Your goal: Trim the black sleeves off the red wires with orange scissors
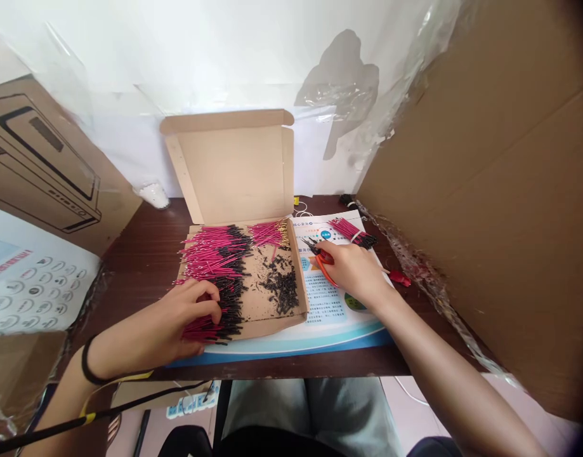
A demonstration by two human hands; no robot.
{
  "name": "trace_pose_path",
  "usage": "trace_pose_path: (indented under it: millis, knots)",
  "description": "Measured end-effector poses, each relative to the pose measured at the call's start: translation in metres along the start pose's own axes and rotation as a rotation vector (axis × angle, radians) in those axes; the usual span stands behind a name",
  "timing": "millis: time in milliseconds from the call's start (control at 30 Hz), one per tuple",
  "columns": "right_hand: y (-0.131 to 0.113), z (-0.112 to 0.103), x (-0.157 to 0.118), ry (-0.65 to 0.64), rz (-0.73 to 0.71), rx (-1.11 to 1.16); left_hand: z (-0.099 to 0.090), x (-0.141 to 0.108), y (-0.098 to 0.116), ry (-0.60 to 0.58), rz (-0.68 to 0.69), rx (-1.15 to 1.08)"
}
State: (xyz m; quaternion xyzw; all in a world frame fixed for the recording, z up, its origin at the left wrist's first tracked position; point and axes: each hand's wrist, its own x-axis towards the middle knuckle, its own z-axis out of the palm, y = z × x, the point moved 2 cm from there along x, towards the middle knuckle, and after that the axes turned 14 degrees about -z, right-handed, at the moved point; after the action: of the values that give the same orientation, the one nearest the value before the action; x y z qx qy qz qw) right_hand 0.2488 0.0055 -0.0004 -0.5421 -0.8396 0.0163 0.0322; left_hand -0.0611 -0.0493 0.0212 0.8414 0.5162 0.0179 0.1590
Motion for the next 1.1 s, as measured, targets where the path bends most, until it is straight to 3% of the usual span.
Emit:
trace_pose_path:
  millis: [67, 133, 300, 600, 933, 1100]
  knots:
    - [-0.001, 0.002, 0.001, -0.006, -0.003, 0.012, 0.009, -0.001, -0.004, -0.129, -0.007, -0.025]
    - [-0.001, 0.004, 0.002, -0.011, 0.0, 0.021, 0.013, 0.002, -0.009, -0.175, -0.013, -0.07]
    - [-0.001, 0.008, 0.004, -0.008, 0.003, 0.044, 0.017, 0.01, -0.011, -0.083, 0.048, -0.102]
    - [0.001, 0.012, 0.005, -0.006, 0.005, 0.049, 0.023, 0.013, -0.001, 0.154, 0.077, 0.137]
    - [0.0, 0.016, 0.004, 0.013, -0.027, 0.043, 0.024, 0.011, 0.008, 0.23, -0.027, 0.258]
    - [0.0, 0.015, 0.005, 0.01, -0.027, 0.038, 0.023, 0.011, 0.007, 0.157, -0.068, 0.23]
